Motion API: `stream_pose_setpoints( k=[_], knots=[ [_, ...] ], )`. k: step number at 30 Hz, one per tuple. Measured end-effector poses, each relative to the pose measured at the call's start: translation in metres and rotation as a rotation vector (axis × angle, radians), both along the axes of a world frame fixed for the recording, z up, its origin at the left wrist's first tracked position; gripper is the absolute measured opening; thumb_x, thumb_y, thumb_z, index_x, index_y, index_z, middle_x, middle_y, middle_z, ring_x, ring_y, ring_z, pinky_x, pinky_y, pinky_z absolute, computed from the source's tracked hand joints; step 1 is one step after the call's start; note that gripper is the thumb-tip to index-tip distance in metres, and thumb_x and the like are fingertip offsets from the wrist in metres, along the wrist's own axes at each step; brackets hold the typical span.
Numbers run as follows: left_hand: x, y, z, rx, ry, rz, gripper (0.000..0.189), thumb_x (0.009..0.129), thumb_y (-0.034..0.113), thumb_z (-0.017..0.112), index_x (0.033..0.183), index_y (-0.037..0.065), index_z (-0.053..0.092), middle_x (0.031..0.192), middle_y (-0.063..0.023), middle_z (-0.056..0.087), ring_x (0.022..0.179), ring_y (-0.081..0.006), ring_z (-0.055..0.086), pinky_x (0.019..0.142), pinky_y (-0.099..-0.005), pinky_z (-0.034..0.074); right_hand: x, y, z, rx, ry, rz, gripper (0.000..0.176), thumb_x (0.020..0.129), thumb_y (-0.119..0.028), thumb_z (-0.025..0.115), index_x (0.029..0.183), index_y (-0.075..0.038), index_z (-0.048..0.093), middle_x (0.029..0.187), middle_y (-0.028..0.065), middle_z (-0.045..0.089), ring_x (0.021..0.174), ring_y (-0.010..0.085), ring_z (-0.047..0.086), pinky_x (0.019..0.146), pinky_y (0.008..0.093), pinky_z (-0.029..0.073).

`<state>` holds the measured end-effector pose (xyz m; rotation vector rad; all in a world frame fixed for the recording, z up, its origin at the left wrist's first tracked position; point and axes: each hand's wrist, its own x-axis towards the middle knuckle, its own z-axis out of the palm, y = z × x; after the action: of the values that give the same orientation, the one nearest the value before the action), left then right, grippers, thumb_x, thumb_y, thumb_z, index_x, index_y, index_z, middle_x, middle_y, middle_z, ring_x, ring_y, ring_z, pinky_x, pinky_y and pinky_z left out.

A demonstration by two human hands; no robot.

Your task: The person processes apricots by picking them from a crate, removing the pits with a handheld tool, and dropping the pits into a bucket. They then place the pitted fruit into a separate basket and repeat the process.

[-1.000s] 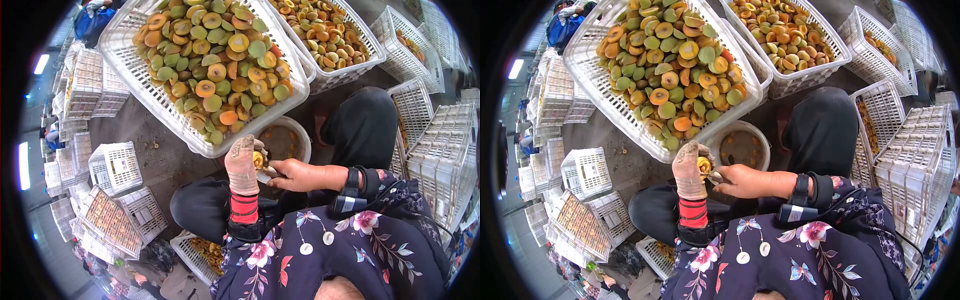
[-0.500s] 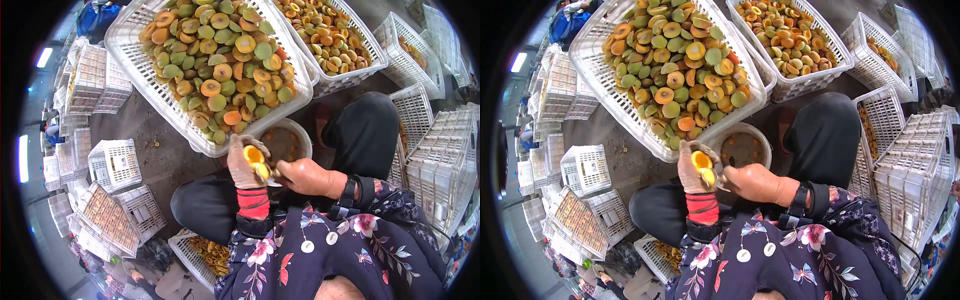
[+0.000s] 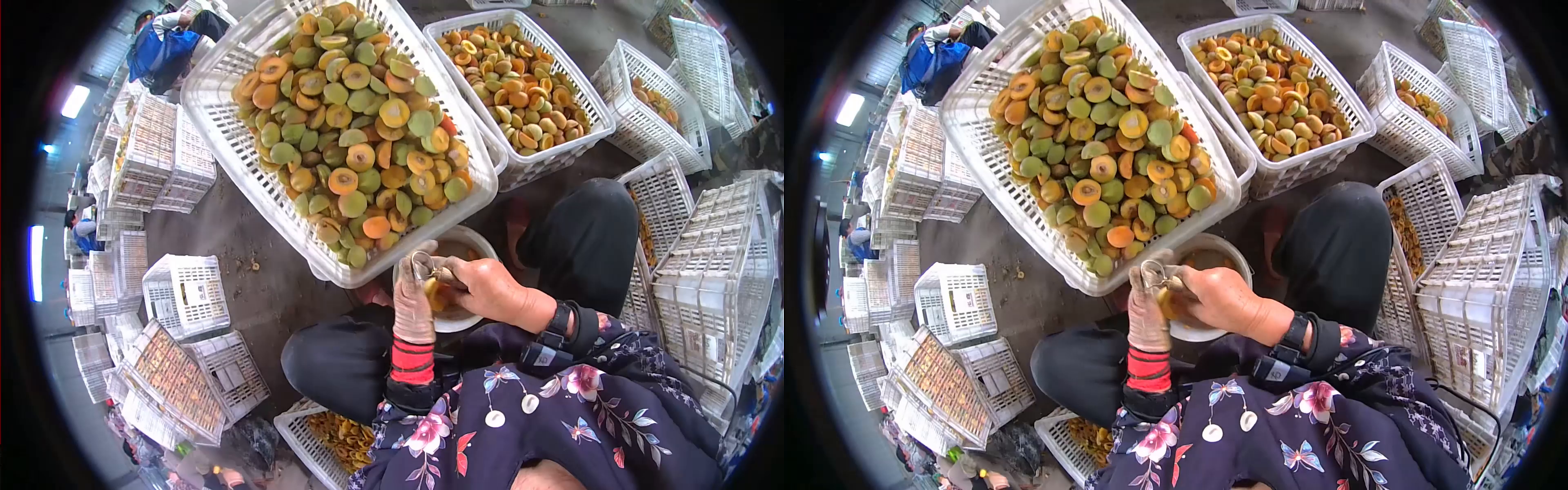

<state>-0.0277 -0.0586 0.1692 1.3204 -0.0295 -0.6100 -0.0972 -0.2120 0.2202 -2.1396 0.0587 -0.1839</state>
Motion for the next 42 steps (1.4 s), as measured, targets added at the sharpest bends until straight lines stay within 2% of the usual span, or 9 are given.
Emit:
stream_pose_setpoints(
  k=[5, 6, 8, 15, 23, 27, 31, 36, 42],
  knots=[
    [0.005, -0.001, 0.009, -0.187, 0.244, 0.001, 0.065, 0.099, 0.059, 0.041, 0.126, 0.001, 0.053, 0.109, -0.0125, 0.063, 0.085, -0.0221, 0.066, 0.074, -0.0339, 0.054, 0.036, -0.057, 0.028, -0.104, -0.147, -0.095, 0.012, 0.078, -0.011, 0.067, 0.084, -0.003, 0.063, 0.074, 0.0215, 0.063, 0.069, 0.0382, 0.066, 0.061, 0.0426, 0.053],
    [0.007, -0.001, 0.018, -0.099, 0.287, 0.081, 0.056, 0.099, 0.053, 0.046, 0.123, 0.002, 0.053, 0.105, -0.0150, 0.064, 0.080, -0.0249, 0.067, 0.069, -0.0366, 0.055, 0.051, -0.082, 0.035, -0.346, -0.018, -0.234, 0.017, 0.078, -0.010, 0.069, 0.092, -0.003, 0.063, 0.076, 0.0195, 0.065, 0.069, 0.0353, 0.068, 0.060, 0.0414, 0.053],
    [0.009, 0.002, 0.008, -0.110, 0.291, 0.095, 0.053, 0.100, 0.050, 0.047, 0.122, 0.002, 0.053, 0.103, -0.0151, 0.065, 0.079, -0.0247, 0.067, 0.069, -0.0359, 0.054, 0.082, -0.122, 0.058, -0.291, -0.429, -0.461, 0.040, 0.079, -0.023, 0.077, 0.109, -0.003, 0.060, 0.079, 0.0180, 0.068, 0.070, 0.0331, 0.069, 0.060, 0.0398, 0.054],
    [0.015, -0.005, -0.008, -0.128, 0.304, 0.117, 0.050, 0.099, 0.044, 0.052, 0.121, -0.001, 0.053, 0.094, -0.0169, 0.066, 0.068, -0.0266, 0.066, 0.058, -0.0380, 0.054, 0.138, -0.072, -0.024, -0.531, -0.048, -0.093, 0.035, 0.085, -0.032, 0.069, 0.099, -0.003, 0.054, 0.075, 0.0200, 0.063, 0.071, 0.0391, 0.065, 0.061, 0.0459, 0.051],
    [0.018, -0.005, 0.016, -0.311, 0.357, 0.140, 0.065, 0.100, 0.057, 0.043, 0.132, 0.001, 0.051, 0.110, -0.0112, 0.067, 0.091, -0.0200, 0.066, 0.079, -0.0355, 0.055, 0.093, -0.043, -0.002, -0.390, -0.230, -0.044, 0.024, 0.081, -0.023, 0.069, 0.088, -0.004, 0.056, 0.066, 0.0154, 0.062, 0.065, 0.0343, 0.065, 0.058, 0.0435, 0.051],
    [0.007, -0.017, 0.022, 0.013, -0.159, 0.236, 0.066, 0.099, 0.060, 0.040, 0.125, 0.000, 0.052, 0.109, -0.0092, 0.062, 0.094, -0.0193, 0.061, 0.087, -0.0314, 0.049, 0.042, 0.005, 0.004, -0.337, -0.127, 0.083, 0.020, 0.082, -0.018, 0.066, 0.090, -0.004, 0.055, 0.068, 0.0150, 0.063, 0.063, 0.0336, 0.065, 0.056, 0.0426, 0.052],
    [0.008, -0.002, 0.037, -0.261, 0.189, 0.262, 0.059, 0.099, 0.058, 0.044, 0.107, 0.001, 0.057, 0.085, -0.0107, 0.065, 0.078, -0.0184, 0.062, 0.075, -0.0304, 0.051, 0.006, 0.022, 0.021, -0.038, -0.004, 0.142, 0.026, 0.087, -0.020, 0.065, 0.095, 0.000, 0.050, 0.073, 0.0198, 0.063, 0.071, 0.0398, 0.064, 0.062, 0.0470, 0.051],
    [0.002, 0.001, 0.048, -0.185, 0.129, 0.238, 0.064, 0.097, 0.064, 0.041, 0.097, 0.002, 0.059, 0.074, -0.0113, 0.064, 0.062, -0.0186, 0.062, 0.053, -0.0268, 0.049, -0.007, 0.013, 0.035, -0.188, 0.157, 0.201, 0.026, 0.089, -0.022, 0.064, 0.091, 0.000, 0.049, 0.074, 0.0197, 0.064, 0.072, 0.0394, 0.065, 0.062, 0.0470, 0.052],
    [-0.003, 0.003, 0.056, -0.055, 0.032, 0.221, 0.065, 0.096, 0.065, 0.041, 0.090, 0.003, 0.060, 0.070, -0.0100, 0.063, 0.056, -0.0148, 0.059, 0.048, -0.0239, 0.045, -0.010, 0.013, 0.038, -0.290, 0.187, 0.228, 0.024, 0.089, -0.021, 0.063, 0.090, -0.001, 0.050, 0.072, 0.0175, 0.064, 0.067, 0.0361, 0.066, 0.059, 0.0450, 0.053]
  ],
)
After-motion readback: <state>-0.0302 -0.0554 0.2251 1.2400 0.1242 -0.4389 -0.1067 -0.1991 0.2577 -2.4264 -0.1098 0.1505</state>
